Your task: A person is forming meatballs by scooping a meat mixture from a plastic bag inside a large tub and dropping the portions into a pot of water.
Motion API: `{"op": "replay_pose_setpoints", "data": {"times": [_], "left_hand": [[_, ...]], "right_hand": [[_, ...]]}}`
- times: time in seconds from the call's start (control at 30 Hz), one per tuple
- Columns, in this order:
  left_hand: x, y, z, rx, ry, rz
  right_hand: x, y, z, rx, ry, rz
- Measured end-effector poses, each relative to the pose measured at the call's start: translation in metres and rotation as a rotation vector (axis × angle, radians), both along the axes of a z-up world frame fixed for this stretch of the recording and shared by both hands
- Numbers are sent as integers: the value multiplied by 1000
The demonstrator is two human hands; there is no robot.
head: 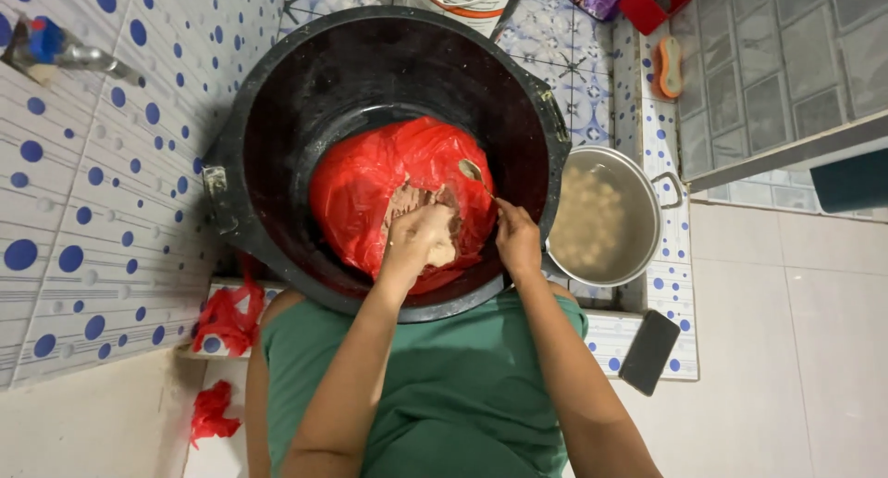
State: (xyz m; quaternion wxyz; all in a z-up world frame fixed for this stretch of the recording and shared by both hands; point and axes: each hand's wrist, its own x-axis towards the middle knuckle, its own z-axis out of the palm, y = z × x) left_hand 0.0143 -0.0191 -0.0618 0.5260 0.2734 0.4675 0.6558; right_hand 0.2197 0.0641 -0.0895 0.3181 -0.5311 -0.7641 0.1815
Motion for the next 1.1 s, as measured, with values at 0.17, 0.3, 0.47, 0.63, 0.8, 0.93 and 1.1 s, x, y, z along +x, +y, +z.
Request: {"op": "replay_pose_setpoints", "data": {"times": [0.17,0.3,0.47,0.63,0.8,0.93,1.1], "left_hand": [[8,-14,62,-3,-105,-32],[5,-11,40,-6,4,-56],[8,-12,41,-32,-140,-40],[4,-10,49,49,116,-95],[15,-18,70,130,106,-30],[8,-15,57,100,-83,-113],[6,-12,42,-28,368,5]], "right_hand": [[1,0,-1,21,-38,-1],[-3,-4,4,-26,-13,-27],[-3,-4,7,-26,-3,-18],[-3,-5,8,-8,6,0],[-2,-5,8,-8,-23,2],[-2,-3,6,6,-26,14],[-3,-4,8,-9,10,-7]]}}
